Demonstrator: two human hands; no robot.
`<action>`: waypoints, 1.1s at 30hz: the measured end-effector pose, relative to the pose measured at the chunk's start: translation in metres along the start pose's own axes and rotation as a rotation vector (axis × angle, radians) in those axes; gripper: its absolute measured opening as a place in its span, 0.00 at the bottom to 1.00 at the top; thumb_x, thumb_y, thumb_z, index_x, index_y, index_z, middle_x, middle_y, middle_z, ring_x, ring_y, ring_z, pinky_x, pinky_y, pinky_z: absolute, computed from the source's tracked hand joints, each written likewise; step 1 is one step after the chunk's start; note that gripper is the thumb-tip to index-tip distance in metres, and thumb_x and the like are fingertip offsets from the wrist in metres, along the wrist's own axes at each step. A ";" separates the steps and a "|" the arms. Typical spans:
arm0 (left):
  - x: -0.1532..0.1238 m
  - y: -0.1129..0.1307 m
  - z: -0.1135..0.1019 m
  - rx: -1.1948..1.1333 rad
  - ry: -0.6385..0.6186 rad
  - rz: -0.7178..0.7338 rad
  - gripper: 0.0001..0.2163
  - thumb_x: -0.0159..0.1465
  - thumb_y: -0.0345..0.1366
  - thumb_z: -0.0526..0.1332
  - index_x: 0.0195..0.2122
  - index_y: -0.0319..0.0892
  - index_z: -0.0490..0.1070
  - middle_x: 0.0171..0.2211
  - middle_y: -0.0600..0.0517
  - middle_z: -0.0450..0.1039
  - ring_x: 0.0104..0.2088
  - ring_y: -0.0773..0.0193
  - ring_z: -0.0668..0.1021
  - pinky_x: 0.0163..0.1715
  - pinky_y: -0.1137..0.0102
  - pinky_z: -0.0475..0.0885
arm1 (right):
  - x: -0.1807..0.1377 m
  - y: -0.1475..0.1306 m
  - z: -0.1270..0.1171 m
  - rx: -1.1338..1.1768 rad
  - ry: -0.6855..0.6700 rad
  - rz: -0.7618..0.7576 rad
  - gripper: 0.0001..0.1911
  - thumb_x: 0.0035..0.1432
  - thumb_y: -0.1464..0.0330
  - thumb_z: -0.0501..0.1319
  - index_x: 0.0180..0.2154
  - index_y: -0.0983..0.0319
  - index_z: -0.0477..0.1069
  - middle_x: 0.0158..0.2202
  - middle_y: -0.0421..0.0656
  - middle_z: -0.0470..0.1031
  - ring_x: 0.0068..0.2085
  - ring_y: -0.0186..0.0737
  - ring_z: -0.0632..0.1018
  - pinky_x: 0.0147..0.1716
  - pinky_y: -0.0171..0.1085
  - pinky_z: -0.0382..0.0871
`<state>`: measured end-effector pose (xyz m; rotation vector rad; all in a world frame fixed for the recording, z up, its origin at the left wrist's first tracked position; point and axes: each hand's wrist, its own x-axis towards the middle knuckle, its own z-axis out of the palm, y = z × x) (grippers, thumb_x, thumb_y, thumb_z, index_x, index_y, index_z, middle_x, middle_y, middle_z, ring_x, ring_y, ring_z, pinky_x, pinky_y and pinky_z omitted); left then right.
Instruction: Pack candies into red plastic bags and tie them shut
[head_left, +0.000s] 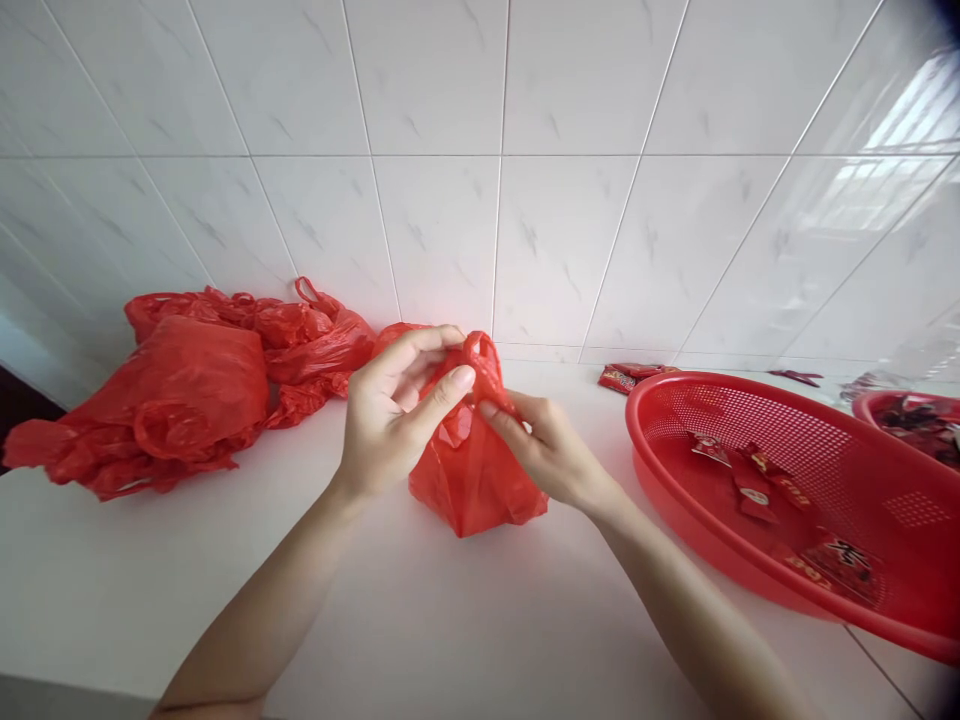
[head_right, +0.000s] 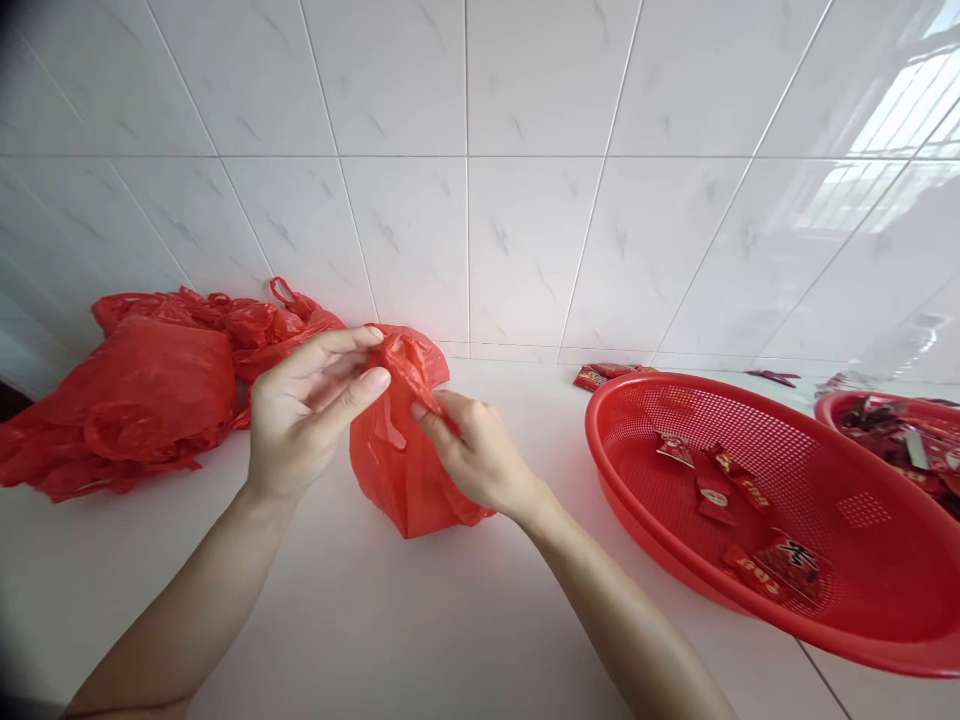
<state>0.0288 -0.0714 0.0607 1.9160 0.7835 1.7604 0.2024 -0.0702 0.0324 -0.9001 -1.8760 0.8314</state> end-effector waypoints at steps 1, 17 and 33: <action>0.002 0.001 -0.003 0.016 0.000 0.009 0.12 0.62 0.33 0.65 0.47 0.43 0.74 0.46 0.48 0.76 0.47 0.57 0.79 0.51 0.60 0.76 | 0.001 0.001 -0.002 0.068 0.035 0.030 0.20 0.67 0.54 0.52 0.36 0.59 0.75 0.30 0.41 0.75 0.33 0.40 0.76 0.33 0.39 0.70; 0.030 -0.037 -0.056 0.345 0.126 0.107 0.14 0.58 0.29 0.63 0.46 0.46 0.75 0.51 0.49 0.71 0.43 0.61 0.80 0.50 0.63 0.76 | 0.023 0.044 -0.030 0.678 0.264 0.251 0.19 0.59 0.51 0.61 0.35 0.61 0.74 0.40 0.47 0.81 0.42 0.45 0.80 0.41 0.41 0.74; 0.032 -0.084 -0.069 0.099 -0.653 -0.368 0.40 0.53 0.42 0.72 0.66 0.48 0.58 0.63 0.44 0.63 0.63 0.44 0.66 0.56 0.54 0.69 | 0.030 0.064 -0.037 0.895 0.315 0.316 0.11 0.57 0.60 0.65 0.31 0.62 0.74 0.31 0.44 0.78 0.37 0.43 0.79 0.40 0.40 0.72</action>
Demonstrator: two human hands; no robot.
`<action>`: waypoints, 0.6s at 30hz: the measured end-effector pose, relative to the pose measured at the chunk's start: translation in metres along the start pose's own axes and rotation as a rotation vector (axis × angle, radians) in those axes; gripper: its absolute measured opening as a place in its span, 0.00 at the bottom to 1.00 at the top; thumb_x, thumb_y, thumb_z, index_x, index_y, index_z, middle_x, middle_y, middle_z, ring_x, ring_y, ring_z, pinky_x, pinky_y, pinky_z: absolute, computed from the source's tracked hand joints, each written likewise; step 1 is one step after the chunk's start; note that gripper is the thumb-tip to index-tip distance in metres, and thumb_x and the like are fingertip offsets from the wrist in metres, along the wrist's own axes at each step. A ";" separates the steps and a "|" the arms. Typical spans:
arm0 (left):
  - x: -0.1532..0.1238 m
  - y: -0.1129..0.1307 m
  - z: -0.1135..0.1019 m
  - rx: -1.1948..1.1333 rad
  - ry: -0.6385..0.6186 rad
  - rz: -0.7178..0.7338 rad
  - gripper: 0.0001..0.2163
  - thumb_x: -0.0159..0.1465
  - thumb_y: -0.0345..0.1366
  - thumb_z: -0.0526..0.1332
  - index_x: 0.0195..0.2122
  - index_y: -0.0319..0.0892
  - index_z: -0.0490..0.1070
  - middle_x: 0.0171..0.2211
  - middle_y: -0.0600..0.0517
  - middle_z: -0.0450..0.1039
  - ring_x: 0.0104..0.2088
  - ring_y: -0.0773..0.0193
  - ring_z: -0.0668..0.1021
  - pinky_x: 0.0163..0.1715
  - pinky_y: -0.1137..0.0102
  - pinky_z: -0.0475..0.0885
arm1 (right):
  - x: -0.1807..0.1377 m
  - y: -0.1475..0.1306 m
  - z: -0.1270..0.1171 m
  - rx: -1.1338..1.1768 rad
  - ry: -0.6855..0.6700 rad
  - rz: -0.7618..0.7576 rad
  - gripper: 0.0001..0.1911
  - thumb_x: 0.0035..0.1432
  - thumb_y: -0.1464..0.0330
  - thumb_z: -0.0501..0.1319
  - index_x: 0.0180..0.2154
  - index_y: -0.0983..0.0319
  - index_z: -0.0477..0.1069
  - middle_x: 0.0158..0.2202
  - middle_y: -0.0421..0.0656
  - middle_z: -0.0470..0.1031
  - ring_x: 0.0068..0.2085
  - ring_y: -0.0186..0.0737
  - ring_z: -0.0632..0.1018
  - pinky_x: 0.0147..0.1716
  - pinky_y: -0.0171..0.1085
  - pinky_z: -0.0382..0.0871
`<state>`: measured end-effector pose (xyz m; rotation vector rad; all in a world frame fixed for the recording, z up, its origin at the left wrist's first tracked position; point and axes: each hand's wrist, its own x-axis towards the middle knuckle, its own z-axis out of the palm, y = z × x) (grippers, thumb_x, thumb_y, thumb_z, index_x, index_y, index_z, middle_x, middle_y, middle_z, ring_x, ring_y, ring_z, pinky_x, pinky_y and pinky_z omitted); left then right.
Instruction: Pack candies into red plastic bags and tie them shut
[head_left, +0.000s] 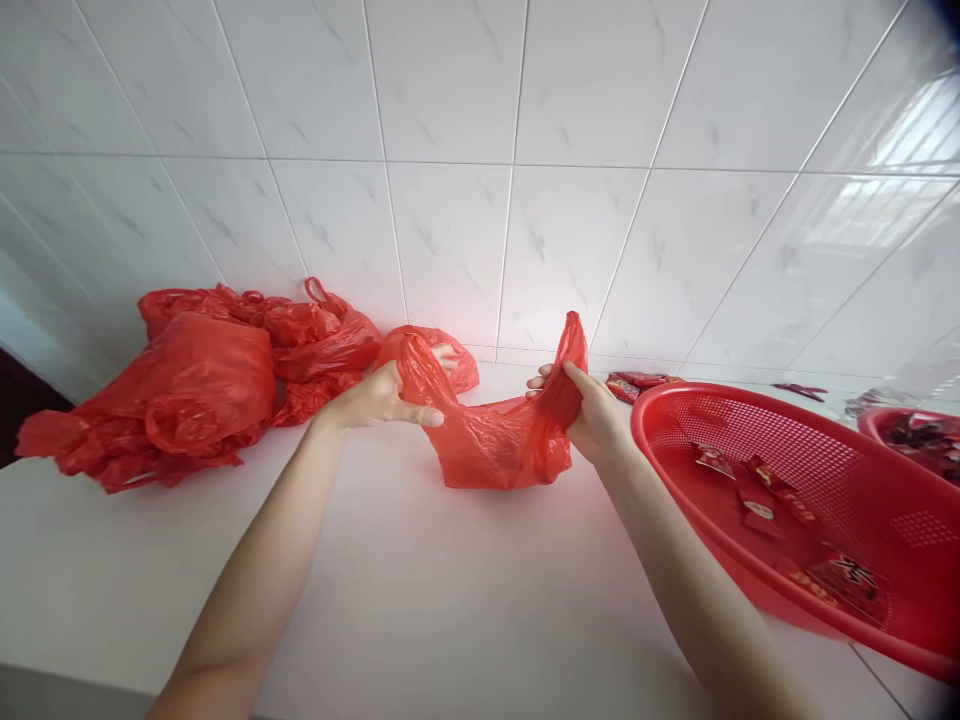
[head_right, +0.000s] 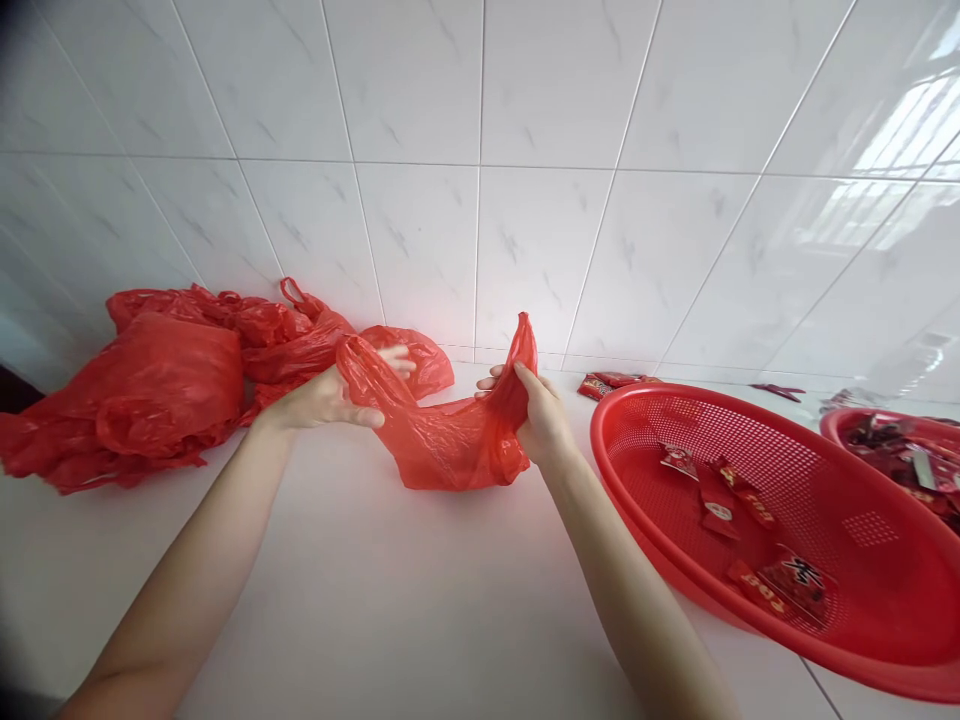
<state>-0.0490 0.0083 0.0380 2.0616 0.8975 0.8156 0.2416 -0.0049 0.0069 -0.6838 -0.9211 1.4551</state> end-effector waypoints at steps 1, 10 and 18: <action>0.001 -0.001 0.002 0.014 -0.027 -0.003 0.33 0.55 0.42 0.71 0.61 0.47 0.66 0.60 0.45 0.68 0.61 0.46 0.68 0.56 0.56 0.68 | 0.000 0.000 0.000 -0.002 -0.001 0.000 0.11 0.57 0.60 0.65 0.31 0.61 0.74 0.31 0.44 0.78 0.37 0.44 0.79 0.40 0.40 0.72; 0.009 0.001 0.010 -0.201 0.299 0.105 0.08 0.57 0.38 0.69 0.37 0.41 0.79 0.44 0.46 0.77 0.46 0.55 0.77 0.46 0.63 0.73 | -0.002 -0.010 0.001 0.049 0.010 0.001 0.12 0.60 0.61 0.62 0.29 0.61 0.73 0.29 0.43 0.75 0.35 0.40 0.77 0.37 0.37 0.71; 0.010 0.008 0.010 -0.341 0.449 0.257 0.03 0.56 0.30 0.68 0.32 0.40 0.78 0.35 0.47 0.79 0.42 0.56 0.79 0.47 0.60 0.73 | -0.004 -0.012 0.002 0.044 0.010 -0.017 0.11 0.60 0.62 0.62 0.29 0.62 0.73 0.31 0.43 0.75 0.35 0.39 0.76 0.36 0.37 0.71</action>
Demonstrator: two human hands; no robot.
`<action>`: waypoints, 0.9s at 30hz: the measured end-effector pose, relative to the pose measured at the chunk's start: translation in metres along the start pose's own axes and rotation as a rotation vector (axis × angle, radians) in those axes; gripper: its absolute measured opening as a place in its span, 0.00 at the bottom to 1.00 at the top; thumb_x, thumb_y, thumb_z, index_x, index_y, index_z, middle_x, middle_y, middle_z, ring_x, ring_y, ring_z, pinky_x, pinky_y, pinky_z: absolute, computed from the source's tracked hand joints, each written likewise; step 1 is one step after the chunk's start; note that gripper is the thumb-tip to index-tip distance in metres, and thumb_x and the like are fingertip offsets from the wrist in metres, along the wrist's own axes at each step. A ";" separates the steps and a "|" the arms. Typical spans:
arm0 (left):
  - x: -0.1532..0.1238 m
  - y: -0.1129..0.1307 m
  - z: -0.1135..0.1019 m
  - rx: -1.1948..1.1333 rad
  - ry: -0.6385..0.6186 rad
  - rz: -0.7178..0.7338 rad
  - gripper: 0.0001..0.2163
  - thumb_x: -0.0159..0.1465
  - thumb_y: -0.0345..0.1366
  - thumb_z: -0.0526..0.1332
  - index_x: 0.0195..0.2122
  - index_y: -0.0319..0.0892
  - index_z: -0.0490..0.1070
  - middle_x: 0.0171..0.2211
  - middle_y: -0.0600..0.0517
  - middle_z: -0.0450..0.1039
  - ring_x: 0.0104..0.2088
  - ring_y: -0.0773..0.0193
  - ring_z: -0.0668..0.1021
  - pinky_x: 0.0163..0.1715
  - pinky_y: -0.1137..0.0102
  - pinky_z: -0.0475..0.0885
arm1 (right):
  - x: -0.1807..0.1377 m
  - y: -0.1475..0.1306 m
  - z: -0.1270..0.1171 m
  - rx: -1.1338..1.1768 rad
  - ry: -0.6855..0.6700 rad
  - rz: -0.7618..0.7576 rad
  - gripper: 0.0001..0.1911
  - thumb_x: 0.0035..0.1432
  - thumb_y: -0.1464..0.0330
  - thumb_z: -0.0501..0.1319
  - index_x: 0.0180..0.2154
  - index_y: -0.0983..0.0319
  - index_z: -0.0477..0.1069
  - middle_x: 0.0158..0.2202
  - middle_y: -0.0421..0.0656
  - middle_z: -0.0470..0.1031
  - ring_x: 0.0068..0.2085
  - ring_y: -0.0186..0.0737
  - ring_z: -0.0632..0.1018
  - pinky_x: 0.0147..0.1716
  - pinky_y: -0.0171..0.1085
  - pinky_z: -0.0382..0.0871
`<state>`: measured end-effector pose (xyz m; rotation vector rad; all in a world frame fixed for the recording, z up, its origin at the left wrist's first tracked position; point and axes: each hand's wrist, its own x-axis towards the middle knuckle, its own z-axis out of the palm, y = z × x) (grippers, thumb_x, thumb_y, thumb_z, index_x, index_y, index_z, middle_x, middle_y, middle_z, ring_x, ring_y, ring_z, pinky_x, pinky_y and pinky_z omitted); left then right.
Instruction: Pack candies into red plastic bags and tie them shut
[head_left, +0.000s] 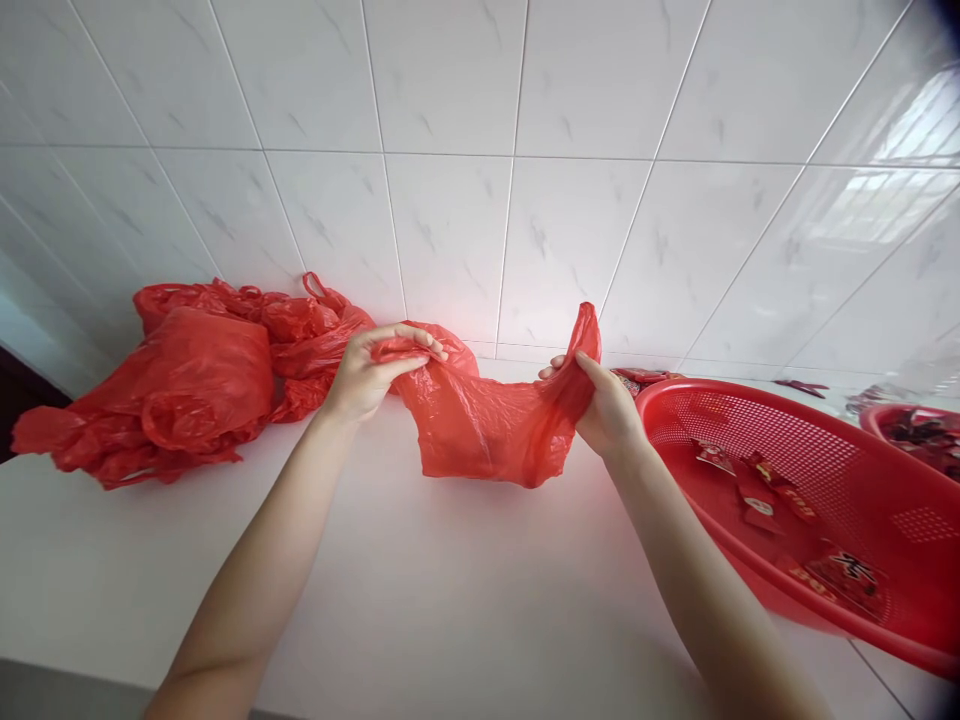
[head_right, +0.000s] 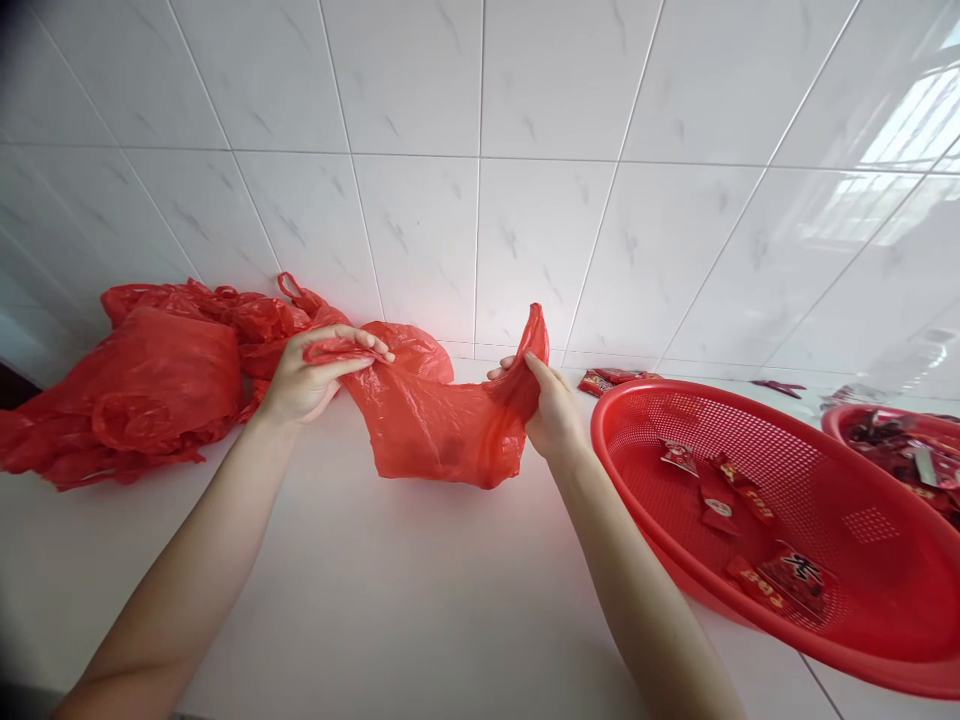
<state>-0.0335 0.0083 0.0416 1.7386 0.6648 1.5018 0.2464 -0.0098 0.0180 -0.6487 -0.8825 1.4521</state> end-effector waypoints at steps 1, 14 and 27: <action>0.000 0.000 0.000 -0.024 0.011 0.008 0.02 0.55 0.29 0.68 0.30 0.40 0.77 0.35 0.48 0.78 0.41 0.56 0.80 0.47 0.60 0.73 | 0.001 0.001 -0.001 0.001 -0.005 0.004 0.11 0.59 0.62 0.63 0.28 0.61 0.72 0.31 0.43 0.75 0.35 0.40 0.77 0.37 0.37 0.71; -0.001 0.003 -0.014 -0.002 -0.164 -0.143 0.20 0.54 0.28 0.68 0.49 0.44 0.75 0.49 0.45 0.76 0.53 0.50 0.75 0.53 0.57 0.70 | 0.007 0.009 -0.006 0.056 -0.073 0.029 0.10 0.59 0.63 0.62 0.28 0.60 0.72 0.32 0.44 0.76 0.41 0.45 0.78 0.48 0.46 0.71; -0.002 0.016 0.015 -0.297 -0.025 -0.184 0.08 0.64 0.41 0.62 0.35 0.42 0.74 0.38 0.49 0.78 0.45 0.54 0.79 0.44 0.62 0.74 | -0.001 0.001 0.004 0.122 -0.137 -0.084 0.10 0.61 0.61 0.61 0.29 0.58 0.69 0.28 0.38 0.70 0.27 0.33 0.71 0.36 0.36 0.71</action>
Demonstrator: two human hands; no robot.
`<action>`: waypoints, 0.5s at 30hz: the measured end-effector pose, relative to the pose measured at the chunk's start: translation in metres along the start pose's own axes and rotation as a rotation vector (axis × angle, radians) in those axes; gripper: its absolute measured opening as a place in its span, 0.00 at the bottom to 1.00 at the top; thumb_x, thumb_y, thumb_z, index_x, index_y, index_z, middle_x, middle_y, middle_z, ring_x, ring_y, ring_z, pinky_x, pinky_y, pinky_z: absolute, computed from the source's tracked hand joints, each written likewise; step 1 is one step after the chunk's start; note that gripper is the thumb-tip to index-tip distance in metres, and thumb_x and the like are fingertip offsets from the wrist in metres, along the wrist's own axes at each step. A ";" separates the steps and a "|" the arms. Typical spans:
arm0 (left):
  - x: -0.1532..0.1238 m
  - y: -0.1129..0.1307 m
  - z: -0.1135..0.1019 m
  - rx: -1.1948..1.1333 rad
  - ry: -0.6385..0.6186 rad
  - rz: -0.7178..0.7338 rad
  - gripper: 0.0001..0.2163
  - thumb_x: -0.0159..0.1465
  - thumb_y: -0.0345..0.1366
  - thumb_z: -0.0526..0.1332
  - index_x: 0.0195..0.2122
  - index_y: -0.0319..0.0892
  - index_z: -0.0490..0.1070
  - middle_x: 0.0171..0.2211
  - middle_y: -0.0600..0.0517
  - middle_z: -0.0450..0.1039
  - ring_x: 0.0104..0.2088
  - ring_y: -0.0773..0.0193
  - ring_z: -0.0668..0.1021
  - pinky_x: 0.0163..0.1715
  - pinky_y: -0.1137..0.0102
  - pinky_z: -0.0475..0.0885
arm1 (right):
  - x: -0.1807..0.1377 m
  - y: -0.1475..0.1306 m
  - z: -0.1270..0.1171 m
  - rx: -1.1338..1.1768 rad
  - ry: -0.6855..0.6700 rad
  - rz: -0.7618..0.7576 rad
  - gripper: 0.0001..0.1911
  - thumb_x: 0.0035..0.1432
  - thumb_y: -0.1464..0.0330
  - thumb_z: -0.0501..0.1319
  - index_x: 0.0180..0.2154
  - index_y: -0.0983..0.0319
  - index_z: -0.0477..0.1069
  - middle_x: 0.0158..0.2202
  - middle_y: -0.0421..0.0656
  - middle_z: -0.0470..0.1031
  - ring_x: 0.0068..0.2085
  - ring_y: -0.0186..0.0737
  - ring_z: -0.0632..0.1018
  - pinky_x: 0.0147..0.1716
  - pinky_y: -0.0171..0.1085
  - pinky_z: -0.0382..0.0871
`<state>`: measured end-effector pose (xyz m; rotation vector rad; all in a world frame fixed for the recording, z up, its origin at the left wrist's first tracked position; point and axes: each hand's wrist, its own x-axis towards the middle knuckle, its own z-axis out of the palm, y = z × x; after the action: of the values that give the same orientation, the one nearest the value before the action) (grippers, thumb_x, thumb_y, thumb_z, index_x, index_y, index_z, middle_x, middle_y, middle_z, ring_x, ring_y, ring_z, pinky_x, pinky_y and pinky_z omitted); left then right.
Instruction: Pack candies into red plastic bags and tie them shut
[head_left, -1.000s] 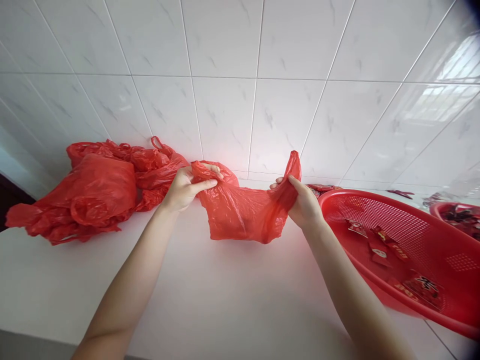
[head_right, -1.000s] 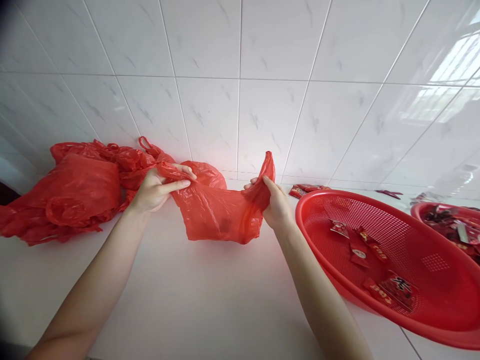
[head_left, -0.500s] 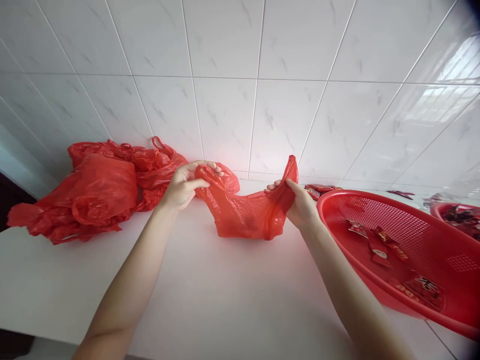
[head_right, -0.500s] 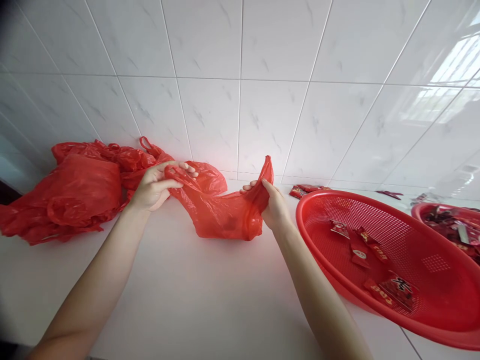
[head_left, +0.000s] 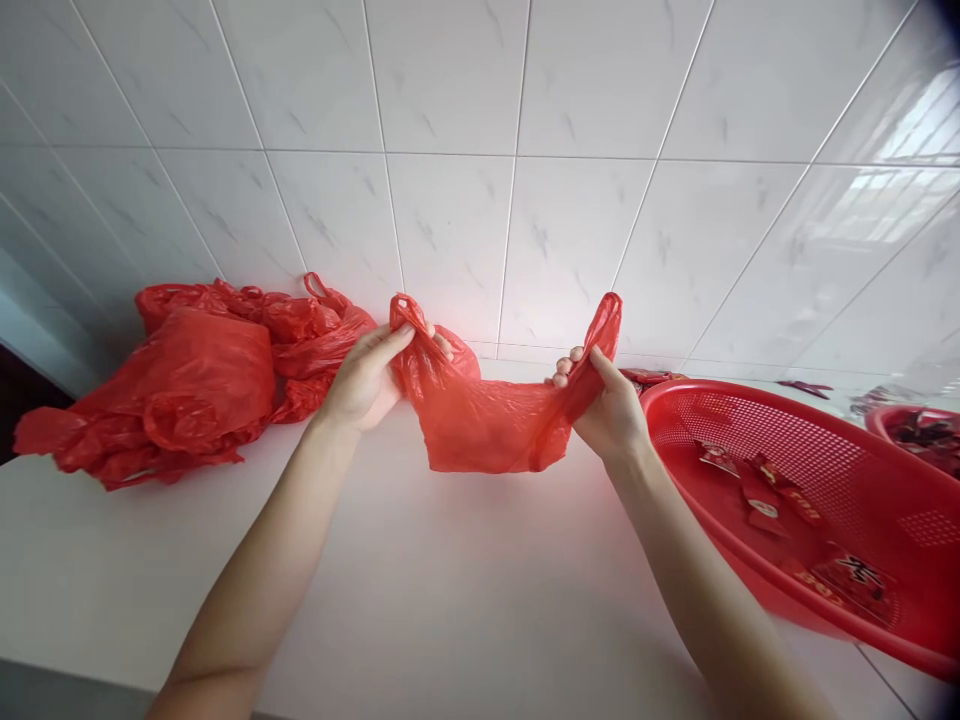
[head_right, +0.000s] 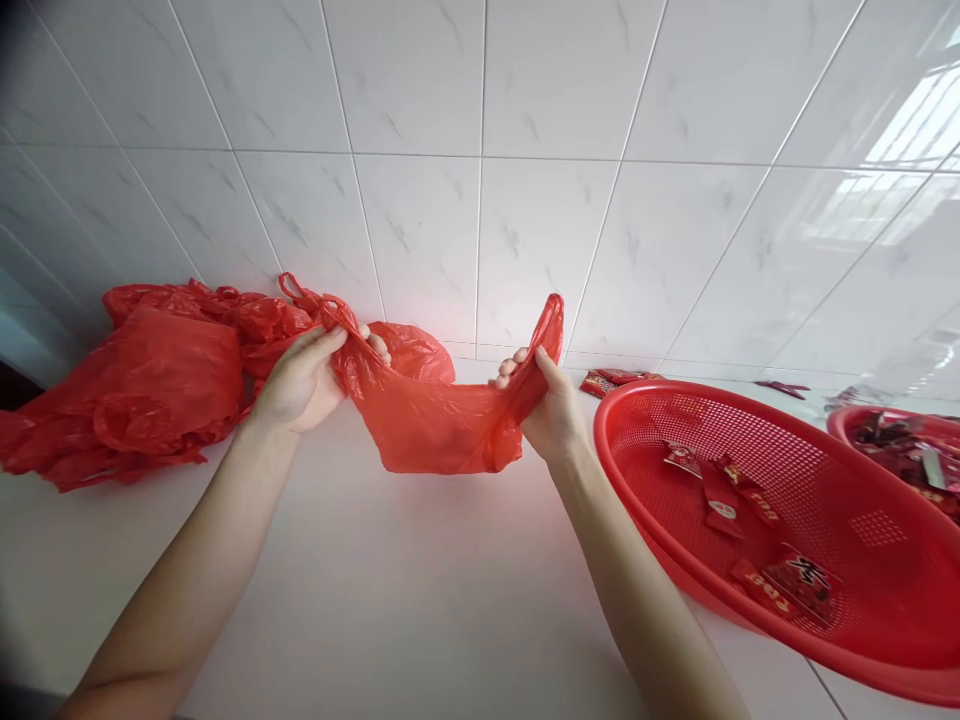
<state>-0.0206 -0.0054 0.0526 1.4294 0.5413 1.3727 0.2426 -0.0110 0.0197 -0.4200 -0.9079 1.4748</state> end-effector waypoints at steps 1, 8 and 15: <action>-0.001 0.000 0.004 -0.027 0.001 -0.016 0.08 0.64 0.41 0.62 0.35 0.42 0.74 0.38 0.48 0.78 0.44 0.54 0.79 0.42 0.63 0.74 | -0.002 -0.001 0.003 -0.042 0.000 0.019 0.10 0.61 0.61 0.61 0.30 0.58 0.70 0.24 0.36 0.67 0.22 0.31 0.66 0.32 0.34 0.70; -0.018 -0.001 0.035 0.304 -0.204 0.024 0.11 0.67 0.42 0.58 0.41 0.44 0.77 0.42 0.47 0.78 0.48 0.53 0.77 0.50 0.59 0.71 | -0.019 0.010 0.025 -0.577 -0.081 0.228 0.16 0.61 0.57 0.59 0.27 0.61 0.69 0.14 0.33 0.56 0.17 0.28 0.52 0.17 0.32 0.47; -0.026 -0.004 0.053 0.684 -0.241 0.191 0.11 0.69 0.40 0.54 0.39 0.45 0.76 0.41 0.48 0.76 0.45 0.57 0.76 0.45 0.64 0.71 | -0.030 0.011 0.038 -0.796 -0.251 0.234 0.18 0.64 0.57 0.54 0.26 0.61 0.65 0.18 0.34 0.58 0.20 0.29 0.55 0.19 0.32 0.47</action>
<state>0.0233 -0.0453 0.0476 2.2135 0.7728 1.1812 0.2122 -0.0491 0.0271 -0.9587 -1.6952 1.3409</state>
